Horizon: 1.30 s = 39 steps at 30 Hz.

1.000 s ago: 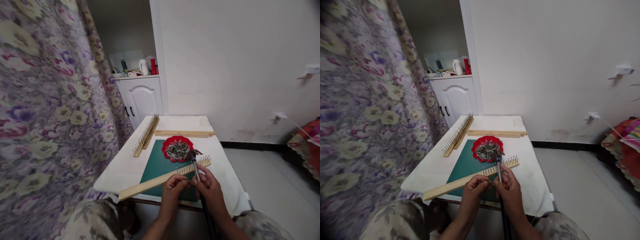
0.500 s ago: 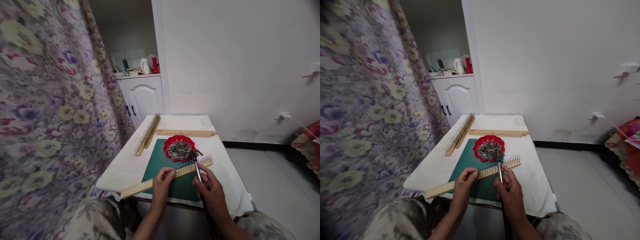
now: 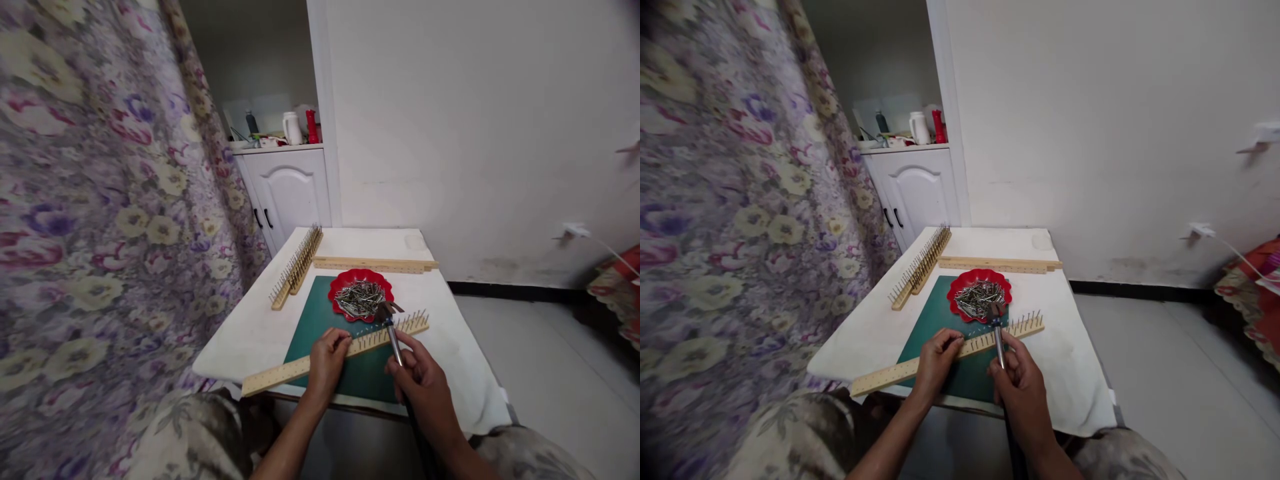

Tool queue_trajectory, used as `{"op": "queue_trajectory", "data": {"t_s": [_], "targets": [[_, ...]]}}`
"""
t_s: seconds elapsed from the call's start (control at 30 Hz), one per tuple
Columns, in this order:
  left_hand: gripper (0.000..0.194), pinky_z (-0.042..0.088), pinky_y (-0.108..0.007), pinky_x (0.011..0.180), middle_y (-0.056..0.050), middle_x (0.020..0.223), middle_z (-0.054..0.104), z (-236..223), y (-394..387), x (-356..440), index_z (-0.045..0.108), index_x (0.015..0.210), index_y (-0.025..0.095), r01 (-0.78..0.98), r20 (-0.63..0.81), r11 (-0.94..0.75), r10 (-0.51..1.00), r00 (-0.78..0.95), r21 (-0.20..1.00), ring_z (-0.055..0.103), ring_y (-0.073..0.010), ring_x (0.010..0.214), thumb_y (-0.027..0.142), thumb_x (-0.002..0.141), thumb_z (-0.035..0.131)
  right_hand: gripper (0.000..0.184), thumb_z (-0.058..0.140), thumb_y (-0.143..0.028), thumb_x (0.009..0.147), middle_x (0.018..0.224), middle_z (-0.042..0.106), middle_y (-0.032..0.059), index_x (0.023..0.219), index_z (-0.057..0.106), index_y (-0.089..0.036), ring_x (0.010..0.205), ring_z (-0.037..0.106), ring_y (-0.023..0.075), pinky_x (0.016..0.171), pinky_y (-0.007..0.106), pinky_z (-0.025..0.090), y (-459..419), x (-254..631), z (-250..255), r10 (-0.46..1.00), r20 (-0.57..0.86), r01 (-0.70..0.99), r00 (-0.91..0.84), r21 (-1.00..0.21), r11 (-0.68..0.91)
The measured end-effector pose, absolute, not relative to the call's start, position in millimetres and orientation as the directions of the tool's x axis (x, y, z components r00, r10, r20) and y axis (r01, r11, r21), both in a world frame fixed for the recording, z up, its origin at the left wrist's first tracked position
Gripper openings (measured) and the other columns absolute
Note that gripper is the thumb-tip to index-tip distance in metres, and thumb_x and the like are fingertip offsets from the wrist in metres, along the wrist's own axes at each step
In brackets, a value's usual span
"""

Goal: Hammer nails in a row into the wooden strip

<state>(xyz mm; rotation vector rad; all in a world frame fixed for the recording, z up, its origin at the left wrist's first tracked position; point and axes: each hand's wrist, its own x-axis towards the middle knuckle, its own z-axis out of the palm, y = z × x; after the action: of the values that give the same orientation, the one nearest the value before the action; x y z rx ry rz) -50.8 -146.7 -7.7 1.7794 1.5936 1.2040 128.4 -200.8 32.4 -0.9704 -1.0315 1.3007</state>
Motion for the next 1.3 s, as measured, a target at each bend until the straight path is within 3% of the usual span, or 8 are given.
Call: {"op": "queue_trajectory", "data": {"t_s": [0.3, 0.63, 1.0, 1.3], "targets": [[0.018, 0.039, -0.024, 0.065, -0.001, 0.074, 0.061, -9, -144, -48, 0.065, 0.075, 0.018, 0.569, 0.276, -0.200, 0.960, -0.050, 0.798, 0.056, -0.0154, 0.071, 0.027, 0.081, 0.052, 0.045, 0.066, -0.033, 0.078, 0.061, 0.053, -0.0059, 0.118, 0.052, -0.019, 0.038, 0.039, 0.0075, 0.035, 0.018, 0.033, -201, 127, 33, 0.999, 0.030, -0.241, -0.022, -0.970, 0.024], [0.016, 0.036, -0.022, 0.060, 0.001, 0.069, 0.056, -14, -143, -48, 0.065, 0.074, 0.018, 0.590, 0.283, -0.205, 0.958, -0.041, 0.781, 0.052, -0.0127, 0.064, 0.024, 0.080, 0.051, 0.045, 0.067, -0.032, 0.077, 0.061, 0.059, -0.0039, 0.118, 0.055, -0.018, 0.034, 0.043, 0.0062, 0.033, 0.018, 0.033, -206, 116, 30, 0.974, 0.004, -0.262, -0.228, -0.963, -0.057], [0.017, 0.033, -0.021, 0.057, 0.002, 0.064, 0.051, -15, -143, -48, 0.058, 0.064, 0.017, 0.582, 0.271, -0.192, 0.961, -0.051, 0.790, 0.049, -0.0120, 0.062, 0.024, 0.078, 0.052, 0.039, 0.061, -0.023, 0.082, 0.062, 0.054, -0.0055, 0.121, 0.055, -0.023, 0.038, 0.041, 0.0069, 0.035, 0.018, 0.035, -201, 111, 16, 0.971, 0.032, -0.191, -0.238, -0.982, -0.014], [0.019, 0.032, -0.022, 0.057, 0.002, 0.064, 0.050, -14, -145, -47, 0.056, 0.064, 0.017, 0.594, 0.273, -0.195, 0.961, -0.045, 0.781, 0.048, -0.0118, 0.060, 0.025, 0.080, 0.051, 0.040, 0.062, -0.024, 0.082, 0.066, 0.058, -0.0030, 0.121, 0.055, -0.023, 0.038, 0.043, 0.0071, 0.036, 0.019, 0.035, -204, 114, 19, 0.969, 0.022, -0.174, -0.248, -0.984, -0.022]]}}
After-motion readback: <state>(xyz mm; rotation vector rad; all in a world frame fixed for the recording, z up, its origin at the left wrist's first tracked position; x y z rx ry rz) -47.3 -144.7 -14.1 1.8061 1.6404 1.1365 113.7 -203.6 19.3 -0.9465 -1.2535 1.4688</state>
